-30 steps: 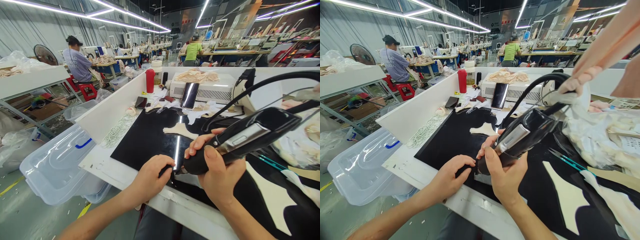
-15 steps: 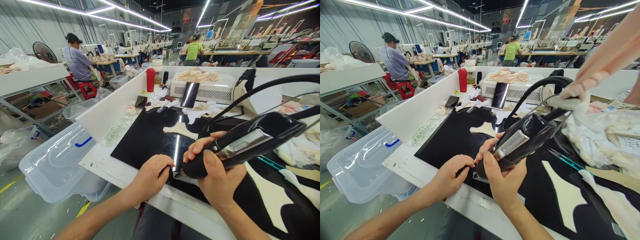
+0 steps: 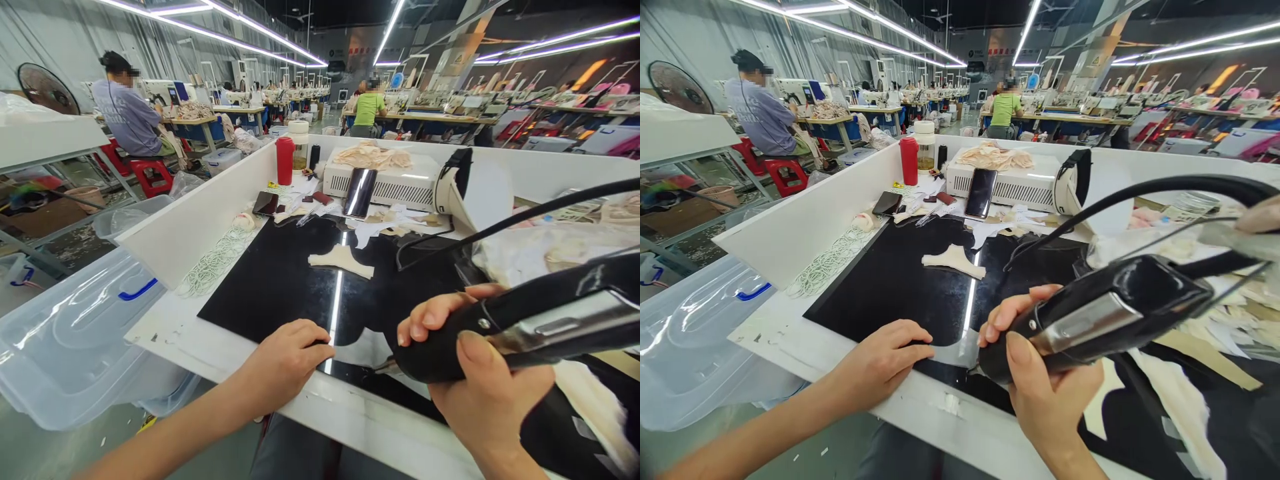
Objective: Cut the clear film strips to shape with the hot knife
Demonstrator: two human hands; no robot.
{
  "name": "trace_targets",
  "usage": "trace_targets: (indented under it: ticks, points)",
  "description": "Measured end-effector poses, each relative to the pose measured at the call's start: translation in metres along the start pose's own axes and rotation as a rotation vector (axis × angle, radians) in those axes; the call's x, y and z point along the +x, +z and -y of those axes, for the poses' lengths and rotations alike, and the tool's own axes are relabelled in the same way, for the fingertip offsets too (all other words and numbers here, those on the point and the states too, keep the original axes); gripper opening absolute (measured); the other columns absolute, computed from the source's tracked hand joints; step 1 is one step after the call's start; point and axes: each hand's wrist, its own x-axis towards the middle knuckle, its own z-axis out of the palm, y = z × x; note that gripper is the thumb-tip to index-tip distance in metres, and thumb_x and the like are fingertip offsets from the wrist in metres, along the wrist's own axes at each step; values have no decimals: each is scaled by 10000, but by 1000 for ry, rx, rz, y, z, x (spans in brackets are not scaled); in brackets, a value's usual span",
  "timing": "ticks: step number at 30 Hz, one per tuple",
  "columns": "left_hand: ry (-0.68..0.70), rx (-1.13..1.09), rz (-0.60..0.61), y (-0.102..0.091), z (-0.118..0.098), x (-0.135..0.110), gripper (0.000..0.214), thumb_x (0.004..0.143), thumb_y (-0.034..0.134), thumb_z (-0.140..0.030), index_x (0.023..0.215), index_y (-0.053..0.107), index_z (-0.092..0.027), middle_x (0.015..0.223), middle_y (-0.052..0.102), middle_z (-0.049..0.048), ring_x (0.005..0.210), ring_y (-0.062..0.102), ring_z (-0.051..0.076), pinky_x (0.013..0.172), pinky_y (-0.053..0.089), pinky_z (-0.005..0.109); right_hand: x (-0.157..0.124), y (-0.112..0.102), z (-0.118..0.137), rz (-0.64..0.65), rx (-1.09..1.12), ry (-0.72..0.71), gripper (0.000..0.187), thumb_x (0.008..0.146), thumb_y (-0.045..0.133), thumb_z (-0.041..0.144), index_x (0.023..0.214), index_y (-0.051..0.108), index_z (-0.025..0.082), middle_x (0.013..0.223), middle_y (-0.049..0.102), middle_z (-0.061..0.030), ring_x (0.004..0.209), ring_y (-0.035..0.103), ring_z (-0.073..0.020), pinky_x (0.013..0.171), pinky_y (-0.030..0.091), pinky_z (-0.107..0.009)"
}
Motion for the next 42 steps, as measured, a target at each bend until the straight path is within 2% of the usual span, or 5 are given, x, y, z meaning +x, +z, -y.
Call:
trace_targets:
  ticks: [10, 13, 19, 24, 42]
  points:
    - [-10, -201, 94, -5, -5, 25, 256, 1018, 490, -112, 1107, 718, -189, 1066, 727, 79, 1001, 680, 187, 915, 558, 316, 19, -18, 1, -114, -80, -36, 361, 736, 849, 290, 1038, 654, 265, 707, 619, 27, 575, 569, -167, 461, 543, -311]
    - [15, -253, 145, -7, 5, 44, 235, 1004, 598, -175, 1224, 667, -217, 1197, 718, 75, 1144, 663, 215, 1043, 507, 368, 21, -17, 4, -118, -64, -38, 346, 736, 839, 284, 1032, 661, 272, 704, 609, 26, 577, 559, -167, 456, 532, -305]
    - [105, -347, 361, -3, 22, 72, 615, 890, 786, -275, 1439, 509, -265, 1372, 668, 86, 1426, 504, 296, 1242, 281, 565, 25, -4, 0, -106, -56, -45, 354, 731, 834, 287, 1022, 634, 268, 702, 620, 43, 558, 560, -154, 457, 541, -297]
    - [126, -386, 387, 4, 28, 75, 705, 847, 823, -368, 1464, 482, -330, 1383, 666, 65, 1450, 483, 304, 1246, 223, 625, 29, 6, -10, -97, -58, -58, 346, 744, 826, 285, 1017, 614, 263, 706, 629, 49, 558, 565, -146, 475, 547, -295]
    - [135, -395, 466, 5, 34, 75, 804, 855, 795, -468, 1527, 425, -227, 1477, 592, 110, 1522, 361, 315, 1277, 110, 571, 29, 7, -22, -112, -53, -48, 378, 745, 831, 257, 1037, 592, 252, 692, 639, 60, 546, 568, -146, 476, 546, -298]
